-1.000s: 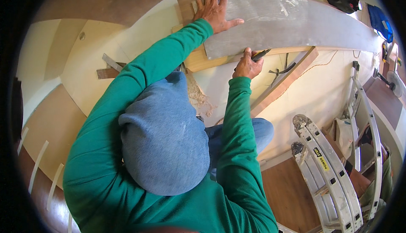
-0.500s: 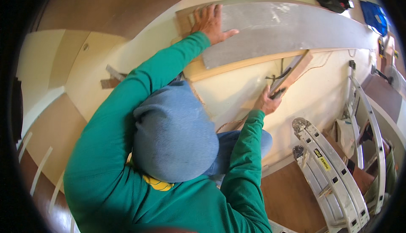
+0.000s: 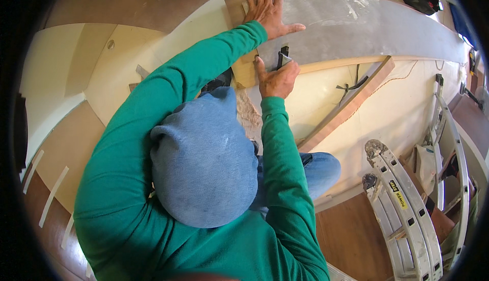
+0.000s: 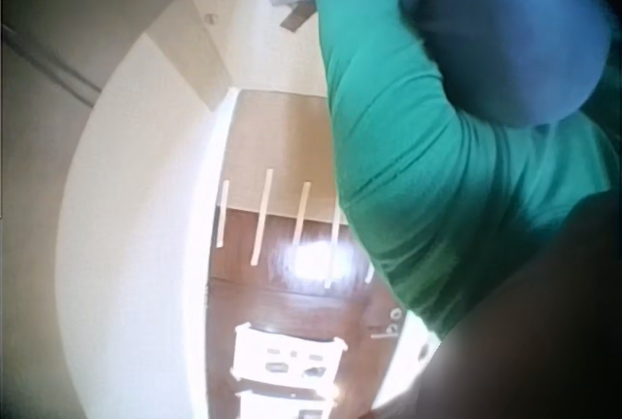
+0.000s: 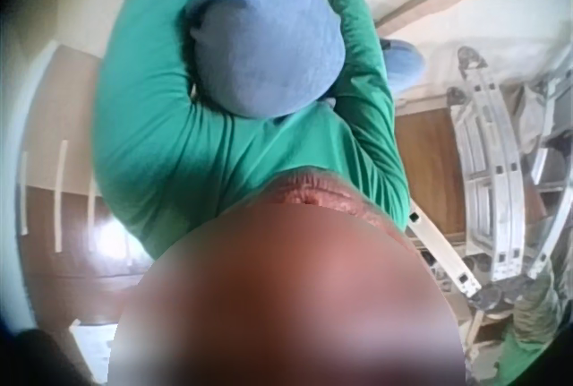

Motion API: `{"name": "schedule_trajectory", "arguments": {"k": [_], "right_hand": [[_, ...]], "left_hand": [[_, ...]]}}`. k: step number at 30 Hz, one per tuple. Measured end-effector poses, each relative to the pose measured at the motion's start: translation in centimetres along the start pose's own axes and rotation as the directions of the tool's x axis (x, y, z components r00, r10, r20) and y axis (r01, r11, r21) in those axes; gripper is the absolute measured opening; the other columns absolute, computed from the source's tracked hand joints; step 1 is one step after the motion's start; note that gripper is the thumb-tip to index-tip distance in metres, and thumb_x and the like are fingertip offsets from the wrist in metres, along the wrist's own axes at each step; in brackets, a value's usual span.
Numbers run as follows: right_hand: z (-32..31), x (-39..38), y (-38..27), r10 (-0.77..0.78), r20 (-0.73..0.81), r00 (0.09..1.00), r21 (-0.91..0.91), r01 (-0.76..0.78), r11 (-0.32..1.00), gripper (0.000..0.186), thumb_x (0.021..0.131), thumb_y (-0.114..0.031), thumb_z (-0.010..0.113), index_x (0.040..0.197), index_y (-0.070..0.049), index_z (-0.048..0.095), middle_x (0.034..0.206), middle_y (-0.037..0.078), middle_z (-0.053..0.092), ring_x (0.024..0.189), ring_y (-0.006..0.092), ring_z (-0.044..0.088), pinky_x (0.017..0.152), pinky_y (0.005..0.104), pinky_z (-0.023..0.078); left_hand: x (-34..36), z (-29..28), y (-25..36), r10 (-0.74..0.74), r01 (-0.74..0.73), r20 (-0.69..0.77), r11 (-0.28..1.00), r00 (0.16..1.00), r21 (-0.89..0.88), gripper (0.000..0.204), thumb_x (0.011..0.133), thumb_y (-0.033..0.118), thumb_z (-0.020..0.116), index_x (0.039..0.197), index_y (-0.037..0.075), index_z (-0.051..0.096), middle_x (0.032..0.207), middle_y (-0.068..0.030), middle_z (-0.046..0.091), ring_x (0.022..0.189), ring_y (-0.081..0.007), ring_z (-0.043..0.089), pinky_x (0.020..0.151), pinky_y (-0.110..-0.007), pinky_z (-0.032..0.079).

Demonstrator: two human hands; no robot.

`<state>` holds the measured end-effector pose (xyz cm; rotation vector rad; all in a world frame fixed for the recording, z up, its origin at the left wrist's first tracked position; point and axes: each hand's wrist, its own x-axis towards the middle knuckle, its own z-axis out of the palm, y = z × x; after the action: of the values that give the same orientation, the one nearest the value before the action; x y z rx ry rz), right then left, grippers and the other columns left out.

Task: The person positions a large sheet of laminate flooring on the floor, then uses a straight edge and a utility knife to score and cut the sheet into smaller pieces.

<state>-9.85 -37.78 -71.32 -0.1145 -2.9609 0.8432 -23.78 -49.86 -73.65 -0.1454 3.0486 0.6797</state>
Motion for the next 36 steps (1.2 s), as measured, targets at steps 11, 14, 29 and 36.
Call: {"name": "schedule_trajectory", "arguments": {"k": [11, 14, 29, 36], "right_hand": [[-3.5, 1.8, 2.1, 0.078, 0.004, 0.997, 0.013, -0.078, 0.997, 0.082, 0.066, -0.056, 0.091, 0.110, 0.002, 0.053, 0.107, 0.021, 0.059, 0.101, 0.0412, 0.060, 0.084, 0.0485, 0.051], [-7.9, 3.3, 8.5, 0.218, -0.213, 0.953, -0.048, -0.233, 0.971, 0.049, 0.087, -0.042, 0.081, 0.112, -0.004, 0.062, 0.097, 0.017, 0.069, 0.085, 0.0340, 0.067, 0.077, 0.0431, 0.054], [-12.6, -3.0, 28.0, 0.557, -0.059, 0.828, -0.410, -0.529, 0.743, 0.062, 0.071, -0.044, 0.082, 0.107, 0.001, 0.060, 0.104, 0.021, 0.064, 0.101, 0.0390, 0.059, 0.092, 0.0475, 0.049], [-16.7, -3.9, 27.9, 0.422, 0.026, 0.906, -0.362, -0.385, 0.849, 0.057, 0.074, -0.041, 0.084, 0.098, 0.003, 0.055, 0.098, 0.021, 0.058, 0.097, 0.0399, 0.055, 0.086, 0.0475, 0.047]], "left_hand": [[0.0, -0.5, 0.2, -0.005, 0.004, -0.018, 0.999, 1.000, -0.047, 0.121, 0.071, 0.087, 0.064, 0.152, 0.001, 0.035, 0.153, -0.0210, 0.038, 0.142, -0.0400, 0.034, 0.114, -0.060, 0.024], [0.0, -1.4, 0.6, -0.011, 0.011, 0.005, 1.000, 1.000, -0.010, 0.121, 0.072, 0.087, 0.063, 0.153, 0.002, 0.035, 0.156, -0.0205, 0.035, 0.142, -0.0389, 0.034, 0.115, -0.060, 0.023], [0.2, 0.6, 0.5, 0.221, -0.218, -0.096, 0.975, 0.971, 0.041, 0.091, 0.087, 0.076, 0.058, 0.155, 0.020, 0.040, 0.159, -0.0114, 0.035, 0.146, -0.0340, 0.033, 0.119, -0.065, 0.014], [0.6, 0.3, 0.7, 0.192, -0.191, -0.025, 0.981, 0.981, 0.044, 0.092, 0.085, 0.077, 0.058, 0.155, 0.021, 0.038, 0.160, -0.0093, 0.033, 0.146, -0.0328, 0.032, 0.119, -0.065, 0.014]]}}
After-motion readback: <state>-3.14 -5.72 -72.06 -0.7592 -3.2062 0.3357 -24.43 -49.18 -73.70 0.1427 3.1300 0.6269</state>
